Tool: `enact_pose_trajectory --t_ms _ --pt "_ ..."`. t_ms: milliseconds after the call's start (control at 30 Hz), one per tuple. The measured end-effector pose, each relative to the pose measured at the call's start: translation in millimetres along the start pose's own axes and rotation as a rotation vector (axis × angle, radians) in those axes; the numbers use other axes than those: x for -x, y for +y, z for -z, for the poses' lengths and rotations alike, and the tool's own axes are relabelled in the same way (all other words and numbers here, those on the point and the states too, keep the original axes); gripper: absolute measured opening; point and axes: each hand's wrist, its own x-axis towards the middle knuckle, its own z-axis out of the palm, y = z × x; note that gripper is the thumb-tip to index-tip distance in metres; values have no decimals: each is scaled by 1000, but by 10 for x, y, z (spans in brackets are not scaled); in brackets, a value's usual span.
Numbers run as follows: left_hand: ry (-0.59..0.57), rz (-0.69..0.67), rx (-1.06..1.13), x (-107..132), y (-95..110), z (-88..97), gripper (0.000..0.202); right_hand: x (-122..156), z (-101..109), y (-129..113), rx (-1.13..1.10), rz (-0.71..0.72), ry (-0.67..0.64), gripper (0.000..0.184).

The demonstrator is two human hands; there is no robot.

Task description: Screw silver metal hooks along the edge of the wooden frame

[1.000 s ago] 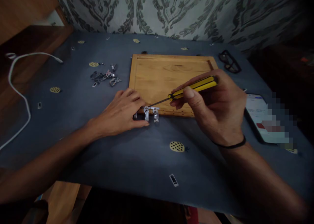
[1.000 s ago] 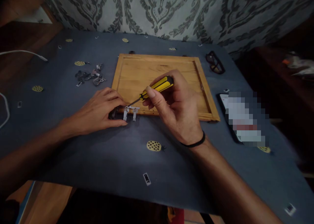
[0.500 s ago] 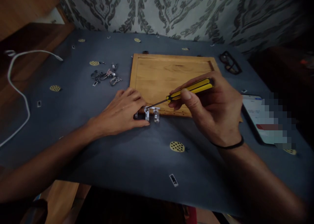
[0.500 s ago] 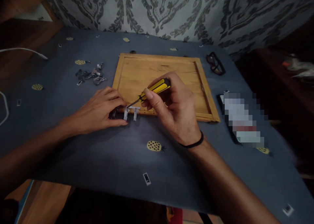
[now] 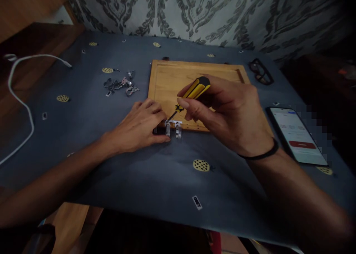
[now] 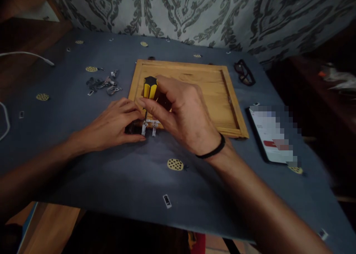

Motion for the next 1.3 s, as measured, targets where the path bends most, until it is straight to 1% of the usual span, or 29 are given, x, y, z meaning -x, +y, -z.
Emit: enact_pose_trajectory --t_ms 100,333,500,567,700,767,900,1033,1100,1200,1300 --pt "10 -1 5 6 3 -5 38 -11 -44 -17 40 11 13 38" --pt "-1 8 10 -1 9 -4 39 48 -125 3 85 -65 146 41" --pt "6 1 20 5 -5 -9 40 66 -157 15 61 -31 189 45" --pt "2 8 14 2 -6 -5 41 76 -158 3 35 -10 251 43" --pt "2 14 32 -10 0 5 41 94 -124 -20 -82 -13 465 31" --pt "-3 19 38 -13 2 7 40 97 -109 4 -147 -30 511 29" --pt "-4 21 43 -13 2 11 38 109 -135 143 -283 -85 527 27" --pt "-1 27 35 -12 4 20 38 111 -189 316 -400 -137 510 24" --pt "0 25 20 -12 9 23 39 102 -202 391 -494 -190 492 23" --pt "-9 24 7 -11 17 17 41 84 -208 494 -631 -295 429 21" --pt "-5 23 0 -12 14 10 46 69 -213 597 -663 -361 326 23"
